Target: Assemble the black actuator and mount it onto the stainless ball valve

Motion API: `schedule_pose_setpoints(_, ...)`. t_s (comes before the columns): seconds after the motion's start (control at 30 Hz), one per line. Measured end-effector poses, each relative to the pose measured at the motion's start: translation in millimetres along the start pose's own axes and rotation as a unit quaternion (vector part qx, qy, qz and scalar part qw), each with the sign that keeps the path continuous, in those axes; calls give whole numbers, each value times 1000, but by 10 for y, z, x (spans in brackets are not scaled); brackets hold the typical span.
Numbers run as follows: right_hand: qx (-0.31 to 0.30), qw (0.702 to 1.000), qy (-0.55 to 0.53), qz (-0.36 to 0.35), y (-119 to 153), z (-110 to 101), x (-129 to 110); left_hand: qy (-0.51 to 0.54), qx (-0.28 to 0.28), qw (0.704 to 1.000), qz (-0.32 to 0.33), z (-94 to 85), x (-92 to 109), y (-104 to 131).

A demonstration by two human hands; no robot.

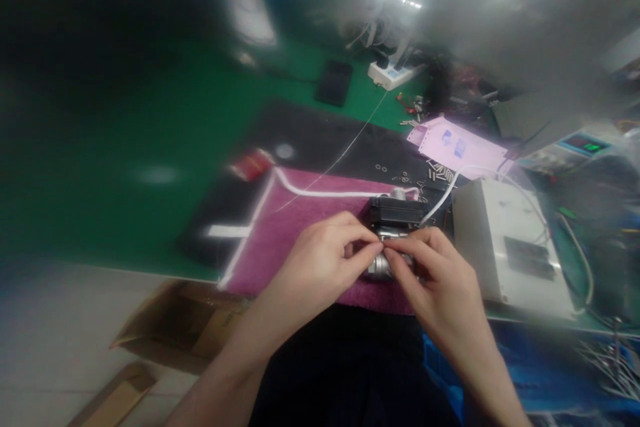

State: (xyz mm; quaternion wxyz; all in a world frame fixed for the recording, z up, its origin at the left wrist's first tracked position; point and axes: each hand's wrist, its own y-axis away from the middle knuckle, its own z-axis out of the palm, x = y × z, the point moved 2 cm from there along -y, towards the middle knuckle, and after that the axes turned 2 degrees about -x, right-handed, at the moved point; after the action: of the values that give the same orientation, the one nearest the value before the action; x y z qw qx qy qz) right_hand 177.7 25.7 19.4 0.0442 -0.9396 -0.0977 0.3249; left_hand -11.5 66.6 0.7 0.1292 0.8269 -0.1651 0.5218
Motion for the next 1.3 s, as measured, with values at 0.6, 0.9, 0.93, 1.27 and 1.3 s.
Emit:
schedule_pose_setpoints(0.6,101,993,36,-44,286,163,-19,-9,93,989,-111,213,29,41)
schedule_pose_setpoints(0.9,180,983,-7,-46,442,26,99,-15,158,981,-114,365,73,76)
schedule_pose_setpoints(0.93,185,982,-4,-42,455,20,121,-1,161,980,-118,376,63,78)
schedule_pose_setpoints(1.27,190,981,-9,-30,494,119,244,140,143,963,-182,441,-63,75)
schedule_pose_setpoints(1.3,190,981,-13,-33,492,141,257,159,135,961,-184,437,-67,75)
